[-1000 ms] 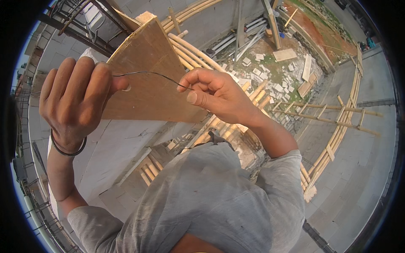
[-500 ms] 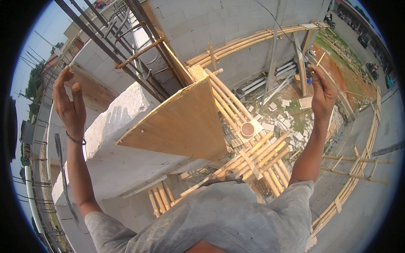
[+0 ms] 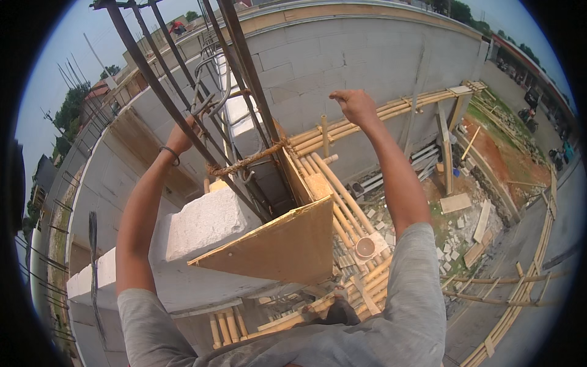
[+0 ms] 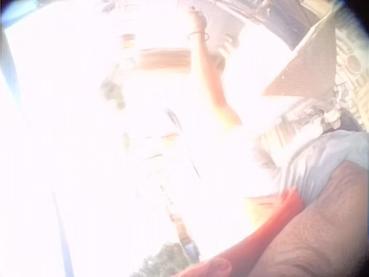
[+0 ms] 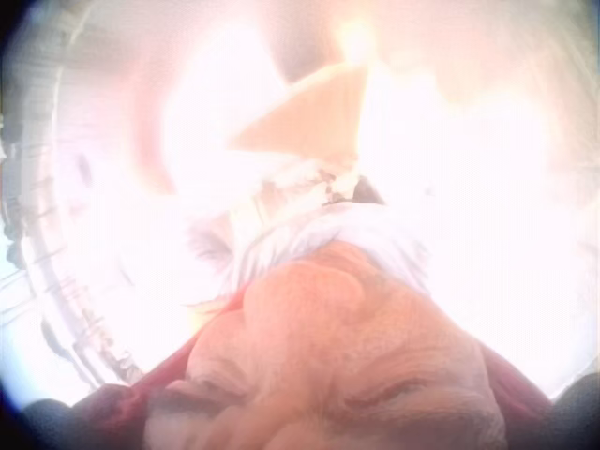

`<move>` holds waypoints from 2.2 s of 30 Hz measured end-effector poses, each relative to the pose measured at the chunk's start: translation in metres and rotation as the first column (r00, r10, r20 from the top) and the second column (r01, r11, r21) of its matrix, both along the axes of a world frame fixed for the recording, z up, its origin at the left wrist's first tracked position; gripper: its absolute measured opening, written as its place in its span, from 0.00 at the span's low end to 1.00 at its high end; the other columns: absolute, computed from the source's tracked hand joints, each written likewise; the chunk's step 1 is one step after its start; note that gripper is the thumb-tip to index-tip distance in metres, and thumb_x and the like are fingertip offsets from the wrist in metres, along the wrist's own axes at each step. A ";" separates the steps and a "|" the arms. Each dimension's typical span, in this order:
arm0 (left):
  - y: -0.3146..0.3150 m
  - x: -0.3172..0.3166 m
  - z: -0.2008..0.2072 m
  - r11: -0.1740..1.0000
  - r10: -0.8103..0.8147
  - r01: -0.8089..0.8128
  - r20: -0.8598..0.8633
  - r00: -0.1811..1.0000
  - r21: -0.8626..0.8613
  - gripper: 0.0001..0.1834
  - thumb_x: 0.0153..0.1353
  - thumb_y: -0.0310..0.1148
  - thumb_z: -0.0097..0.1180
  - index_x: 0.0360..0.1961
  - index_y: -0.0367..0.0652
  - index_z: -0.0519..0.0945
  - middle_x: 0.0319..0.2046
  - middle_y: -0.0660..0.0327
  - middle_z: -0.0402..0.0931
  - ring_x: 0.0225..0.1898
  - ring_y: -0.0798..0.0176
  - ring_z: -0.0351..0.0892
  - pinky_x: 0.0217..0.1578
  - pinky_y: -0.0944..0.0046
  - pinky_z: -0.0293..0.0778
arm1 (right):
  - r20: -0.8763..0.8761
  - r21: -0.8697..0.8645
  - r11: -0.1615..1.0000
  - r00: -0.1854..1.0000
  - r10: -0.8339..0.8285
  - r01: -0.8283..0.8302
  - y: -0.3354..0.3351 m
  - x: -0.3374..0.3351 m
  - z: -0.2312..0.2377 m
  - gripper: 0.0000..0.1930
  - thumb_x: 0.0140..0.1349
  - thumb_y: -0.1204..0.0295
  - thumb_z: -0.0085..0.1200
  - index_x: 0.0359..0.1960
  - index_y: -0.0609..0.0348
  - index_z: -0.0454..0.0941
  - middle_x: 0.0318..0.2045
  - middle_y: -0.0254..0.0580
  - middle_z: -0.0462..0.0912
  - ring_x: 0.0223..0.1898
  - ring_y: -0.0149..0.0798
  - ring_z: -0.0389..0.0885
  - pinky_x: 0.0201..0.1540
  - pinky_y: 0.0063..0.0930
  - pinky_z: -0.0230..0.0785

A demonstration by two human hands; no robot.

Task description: The person assembles bamboo scaffolding on a construction site, positioning bamboo poles and securing them with wire. They also handle a white block and metal rods, integrating them into the structure.

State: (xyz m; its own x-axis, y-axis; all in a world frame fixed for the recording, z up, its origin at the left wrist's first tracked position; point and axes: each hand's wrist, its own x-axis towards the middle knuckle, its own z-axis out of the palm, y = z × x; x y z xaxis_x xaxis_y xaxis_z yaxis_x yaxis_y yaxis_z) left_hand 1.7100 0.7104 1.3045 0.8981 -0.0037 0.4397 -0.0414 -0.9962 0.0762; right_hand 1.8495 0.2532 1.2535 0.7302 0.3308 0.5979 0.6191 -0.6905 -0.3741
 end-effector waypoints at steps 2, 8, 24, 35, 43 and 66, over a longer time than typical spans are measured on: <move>0.010 0.020 -0.019 1.000 -0.007 0.007 -0.010 1.000 0.009 0.13 0.62 0.33 0.52 0.45 0.37 0.76 0.33 0.44 0.80 0.38 0.43 0.80 0.40 0.52 0.74 | -0.028 -0.014 0.999 0.999 0.033 -0.034 0.021 0.018 -0.012 0.11 0.64 0.66 0.50 0.44 0.41 0.84 0.41 0.37 0.85 0.42 0.45 0.83 0.43 0.39 0.76; 0.070 0.072 -0.055 0.963 -0.230 0.215 -0.081 0.970 -0.162 0.13 0.62 0.28 0.50 0.48 0.39 0.74 0.34 0.55 0.73 0.36 0.62 0.74 0.36 0.59 0.72 | -0.131 -0.051 0.985 0.979 0.158 -0.166 0.068 0.058 -0.038 0.12 0.65 0.65 0.49 0.45 0.38 0.84 0.40 0.35 0.86 0.42 0.46 0.83 0.44 0.39 0.76; 0.045 0.105 -0.042 0.995 -0.010 0.006 -0.031 0.999 -0.103 0.22 0.54 0.22 0.48 0.52 0.32 0.73 0.47 0.44 0.74 0.44 0.43 0.75 0.44 0.51 0.74 | -0.076 -0.277 0.920 0.961 0.268 -0.278 0.078 0.108 0.023 0.11 0.61 0.65 0.52 0.41 0.38 0.86 0.39 0.34 0.86 0.41 0.44 0.82 0.43 0.39 0.74; 0.059 0.067 -0.057 0.964 -0.266 0.264 0.083 0.960 0.042 0.17 0.64 0.32 0.43 0.49 0.36 0.75 0.37 0.47 0.75 0.35 0.46 0.76 0.39 0.52 0.73 | -0.068 -0.110 0.832 0.839 0.540 -0.544 0.214 0.111 0.009 0.10 0.59 0.64 0.56 0.41 0.41 0.85 0.39 0.40 0.85 0.41 0.47 0.83 0.44 0.42 0.74; 0.212 0.039 -0.069 0.996 0.014 -0.009 -0.061 0.998 0.090 0.14 0.66 0.36 0.45 0.39 0.39 0.79 0.28 0.48 0.77 0.29 0.46 0.77 0.34 0.52 0.73 | -0.171 -0.016 0.802 0.792 0.586 -0.597 0.191 0.138 -0.015 0.10 0.60 0.66 0.57 0.38 0.57 0.81 0.31 0.48 0.84 0.35 0.48 0.82 0.40 0.38 0.72; 0.043 0.073 -0.094 0.905 0.149 -0.290 -0.406 0.901 -0.312 0.11 0.60 0.33 0.50 0.37 0.37 0.78 0.22 0.51 0.78 0.29 0.53 0.82 0.32 0.53 0.76 | -0.090 0.053 0.969 0.965 0.246 -0.242 0.237 0.082 -0.097 0.09 0.59 0.66 0.51 0.32 0.56 0.82 0.29 0.53 0.82 0.35 0.60 0.80 0.40 0.50 0.72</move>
State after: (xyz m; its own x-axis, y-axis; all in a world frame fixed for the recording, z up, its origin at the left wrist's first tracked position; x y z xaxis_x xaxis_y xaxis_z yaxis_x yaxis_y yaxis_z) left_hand 1.7834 0.7536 1.2106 0.9520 0.3059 0.0138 0.2762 -0.8772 0.3928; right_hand 1.9317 0.4901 1.1564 0.6849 0.4824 0.5461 0.7267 -0.5060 -0.4645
